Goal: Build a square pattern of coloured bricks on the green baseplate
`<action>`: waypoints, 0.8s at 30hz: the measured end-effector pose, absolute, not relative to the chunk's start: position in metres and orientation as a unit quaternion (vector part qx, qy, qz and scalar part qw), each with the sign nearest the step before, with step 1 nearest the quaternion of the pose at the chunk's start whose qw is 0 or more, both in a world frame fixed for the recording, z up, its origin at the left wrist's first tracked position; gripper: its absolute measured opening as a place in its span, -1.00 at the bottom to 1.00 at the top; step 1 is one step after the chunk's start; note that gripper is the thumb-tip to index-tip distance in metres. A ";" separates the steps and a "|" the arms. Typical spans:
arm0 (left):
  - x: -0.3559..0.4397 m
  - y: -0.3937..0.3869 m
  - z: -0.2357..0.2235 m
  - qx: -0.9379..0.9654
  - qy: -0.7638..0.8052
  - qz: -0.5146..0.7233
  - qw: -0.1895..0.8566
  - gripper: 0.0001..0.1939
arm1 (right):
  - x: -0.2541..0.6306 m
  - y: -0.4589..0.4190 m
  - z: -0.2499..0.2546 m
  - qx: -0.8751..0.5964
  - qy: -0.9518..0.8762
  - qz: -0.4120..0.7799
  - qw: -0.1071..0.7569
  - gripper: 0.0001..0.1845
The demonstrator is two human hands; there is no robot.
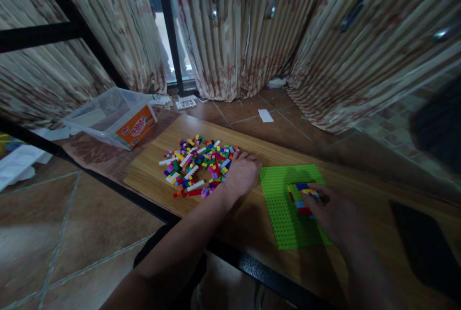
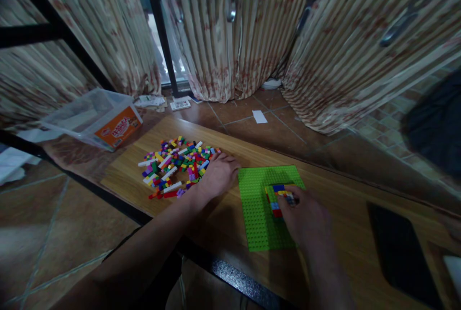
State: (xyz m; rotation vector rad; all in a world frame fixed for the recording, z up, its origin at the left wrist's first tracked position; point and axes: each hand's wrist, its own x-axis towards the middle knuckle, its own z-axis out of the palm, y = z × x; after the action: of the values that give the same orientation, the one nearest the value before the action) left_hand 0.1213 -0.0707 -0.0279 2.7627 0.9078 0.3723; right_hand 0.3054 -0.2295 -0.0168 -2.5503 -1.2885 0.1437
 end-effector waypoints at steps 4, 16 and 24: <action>0.114 -0.068 -0.022 0.929 0.337 0.118 0.093 -0.78 | 0.293 -0.226 -0.012 -0.889 -0.428 0.055 0.150 -0.55; 0.105 -0.068 -0.019 0.935 0.325 0.104 0.091 -0.76 | 0.277 -0.221 -0.008 -0.869 -0.377 0.143 0.287 -0.59; 0.101 -0.068 -0.015 0.924 0.327 0.142 0.136 -0.76 | 0.300 -0.223 -0.015 -0.832 -0.207 0.246 0.452 -0.66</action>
State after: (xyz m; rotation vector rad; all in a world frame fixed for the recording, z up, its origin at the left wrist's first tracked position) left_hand 0.1007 -0.0683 -0.0146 2.6772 0.9470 0.4119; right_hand 0.3003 -0.2232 -0.0146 -2.0557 -0.5122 0.6082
